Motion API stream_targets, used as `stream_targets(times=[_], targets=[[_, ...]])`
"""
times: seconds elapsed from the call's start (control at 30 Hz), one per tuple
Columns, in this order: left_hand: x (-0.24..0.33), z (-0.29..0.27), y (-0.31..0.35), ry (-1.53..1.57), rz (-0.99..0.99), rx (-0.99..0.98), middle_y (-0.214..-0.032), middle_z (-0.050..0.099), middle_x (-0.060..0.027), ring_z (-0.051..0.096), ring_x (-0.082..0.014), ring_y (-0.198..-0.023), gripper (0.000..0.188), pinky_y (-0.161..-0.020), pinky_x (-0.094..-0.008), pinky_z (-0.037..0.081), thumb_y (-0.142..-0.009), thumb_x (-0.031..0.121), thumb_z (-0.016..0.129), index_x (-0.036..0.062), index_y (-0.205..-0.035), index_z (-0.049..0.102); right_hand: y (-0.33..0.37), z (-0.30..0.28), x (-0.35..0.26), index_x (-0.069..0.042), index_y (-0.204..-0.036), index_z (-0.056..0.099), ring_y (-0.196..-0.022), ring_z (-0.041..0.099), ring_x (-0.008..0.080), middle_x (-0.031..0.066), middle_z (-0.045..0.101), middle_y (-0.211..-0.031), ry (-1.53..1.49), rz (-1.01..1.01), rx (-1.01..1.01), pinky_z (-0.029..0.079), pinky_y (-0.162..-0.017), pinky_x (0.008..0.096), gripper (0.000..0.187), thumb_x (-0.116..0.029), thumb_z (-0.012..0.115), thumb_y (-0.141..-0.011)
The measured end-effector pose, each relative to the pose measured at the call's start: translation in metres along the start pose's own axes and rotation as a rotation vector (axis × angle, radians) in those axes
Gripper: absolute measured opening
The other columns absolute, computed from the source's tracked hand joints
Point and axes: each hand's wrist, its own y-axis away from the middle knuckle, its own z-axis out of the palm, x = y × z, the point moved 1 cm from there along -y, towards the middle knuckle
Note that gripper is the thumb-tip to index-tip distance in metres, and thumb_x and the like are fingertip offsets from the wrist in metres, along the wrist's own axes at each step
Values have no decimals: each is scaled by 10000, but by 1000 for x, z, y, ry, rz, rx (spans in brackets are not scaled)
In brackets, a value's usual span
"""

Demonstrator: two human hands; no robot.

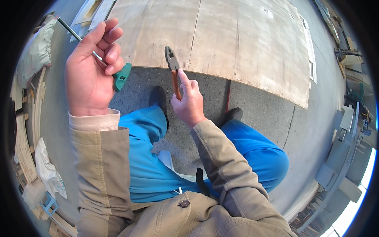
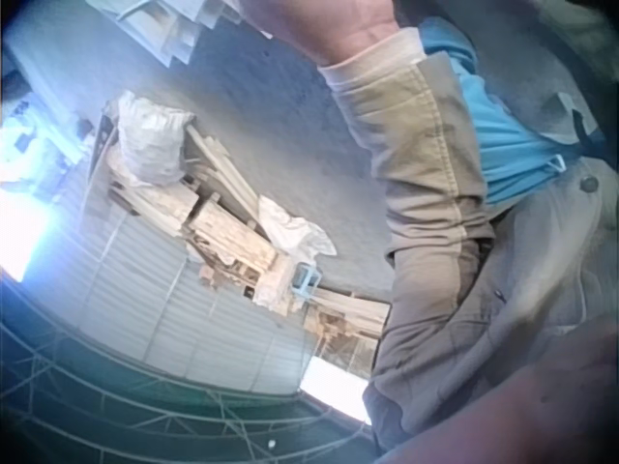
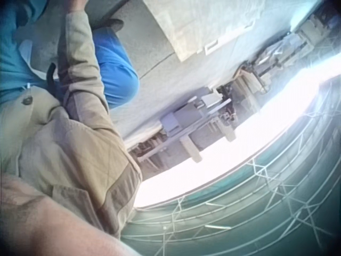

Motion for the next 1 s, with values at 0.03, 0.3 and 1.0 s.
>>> stream_targets(times=[0.03, 0.3, 1.0], targets=[[0, 0, 0, -2, -13, 9, -1020, 733, -91, 516, -103, -657, 329, -529, -257, 355, -1009, 249, 700, -24, -1191, 712, 1, 1, 0, -195, -1587, 436, -961, 669, 349, 179, 596, -1102, -36, -26, 60, 593, -784, 436, 872, -11, 741, -792], [-3, 1, -1, -8, -46, 4, -1015, 737, -88, 513, -101, -653, 324, -528, -255, 353, -1012, 252, 696, -16, -1192, 715, -13, 0, -9, -158, -1588, 426, -894, 687, 412, 206, 595, -1092, 146, 3, -90, 594, -752, 474, 859, -34, 740, -798], [-4, 5, -1, -4, -29, 8, -1007, 737, -80, 520, -89, -653, 317, -517, -240, 350, -1011, 256, 698, -9, -1182, 721, -11, 2, -10, -79, -1594, 392, -953, 645, 286, 153, 591, -1126, -66, 70, -31, 578, -819, 400, 859, 5, 725, -807]])
